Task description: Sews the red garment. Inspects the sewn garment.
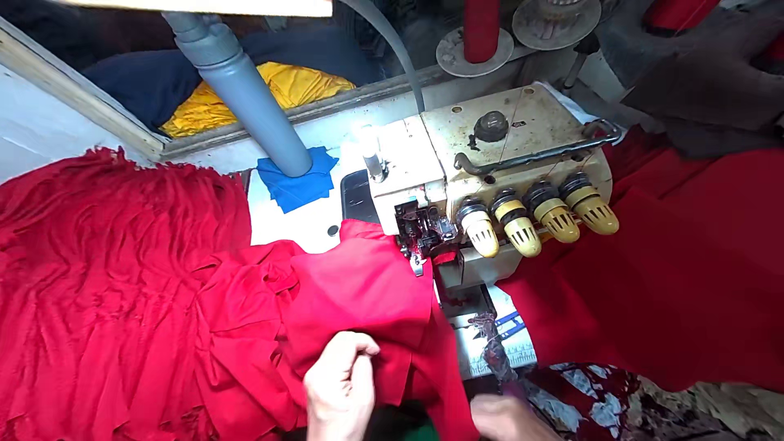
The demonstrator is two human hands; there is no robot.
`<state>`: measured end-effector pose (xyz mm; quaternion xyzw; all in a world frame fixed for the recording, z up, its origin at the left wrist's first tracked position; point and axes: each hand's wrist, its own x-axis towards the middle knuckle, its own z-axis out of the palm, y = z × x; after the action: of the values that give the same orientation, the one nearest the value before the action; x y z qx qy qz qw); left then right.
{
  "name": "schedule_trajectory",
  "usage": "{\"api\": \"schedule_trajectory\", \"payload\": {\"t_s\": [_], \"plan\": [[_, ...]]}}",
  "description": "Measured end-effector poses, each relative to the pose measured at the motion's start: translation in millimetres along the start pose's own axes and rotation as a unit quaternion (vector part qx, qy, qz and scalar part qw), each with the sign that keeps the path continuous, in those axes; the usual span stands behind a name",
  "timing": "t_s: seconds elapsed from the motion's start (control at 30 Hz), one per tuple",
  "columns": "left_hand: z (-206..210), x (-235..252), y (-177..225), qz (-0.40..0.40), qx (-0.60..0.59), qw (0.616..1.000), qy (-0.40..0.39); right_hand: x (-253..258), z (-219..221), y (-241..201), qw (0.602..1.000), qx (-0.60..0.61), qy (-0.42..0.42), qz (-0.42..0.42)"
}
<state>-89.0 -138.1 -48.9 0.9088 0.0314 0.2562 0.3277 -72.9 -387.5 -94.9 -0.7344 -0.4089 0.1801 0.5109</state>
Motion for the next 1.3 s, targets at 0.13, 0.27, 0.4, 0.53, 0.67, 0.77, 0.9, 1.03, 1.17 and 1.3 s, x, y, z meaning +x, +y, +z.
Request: {"api": "schedule_trajectory", "payload": {"t_s": [0.13, 0.27, 0.4, 0.53, 0.67, 0.77, 0.9, 1.03, 1.17, 1.3], "plan": [[-24.0, 9.0, 21.4, 0.006, -0.074, 0.997, -0.013, 30.6, 0.1, 7.9, 0.953, 0.07, 0.291, 0.053], [7.4, -14.2, 28.2, 0.052, 0.021, 0.998, -0.036, 55.4, 1.6, 5.3, 0.952, 0.149, 0.261, 0.062], [19.7, -19.9, 7.7, 0.052, 0.095, 0.994, 0.014, 48.1, 0.1, -14.0, 0.961, 0.22, 0.162, 0.025], [-15.9, 0.8, 10.3, 0.009, 0.017, 1.0, -0.001, 40.9, -0.3, -13.9, 0.953, 0.249, 0.167, 0.042], [-52.0, 21.7, 25.4, 0.075, 0.005, 0.996, -0.043, 41.8, -5.1, -23.8, 0.948, 0.261, 0.165, 0.073], [-61.7, 24.4, 47.7, 0.091, -0.045, 0.985, -0.14, 38.9, -6.3, -25.4, 0.946, 0.267, 0.171, 0.066], [-41.2, 17.8, 60.8, 0.115, -0.018, 0.97, -0.215, 37.9, -10.8, -28.9, 0.942, 0.27, 0.186, 0.066], [-16.1, 34.9, 63.6, 0.133, 0.074, 0.969, -0.196, 53.1, -14.5, -26.4, 0.936, 0.259, 0.228, 0.074], [3.6, 60.1, 47.7, 0.16, 0.098, 0.976, -0.114, 84.3, -11.7, -10.0, 0.94, 0.21, 0.267, 0.002], [-0.7, 66.5, 48.7, 0.116, 0.101, 0.98, -0.123, 103.4, -14.2, -8.0, 0.941, 0.173, 0.29, -0.011]]}}
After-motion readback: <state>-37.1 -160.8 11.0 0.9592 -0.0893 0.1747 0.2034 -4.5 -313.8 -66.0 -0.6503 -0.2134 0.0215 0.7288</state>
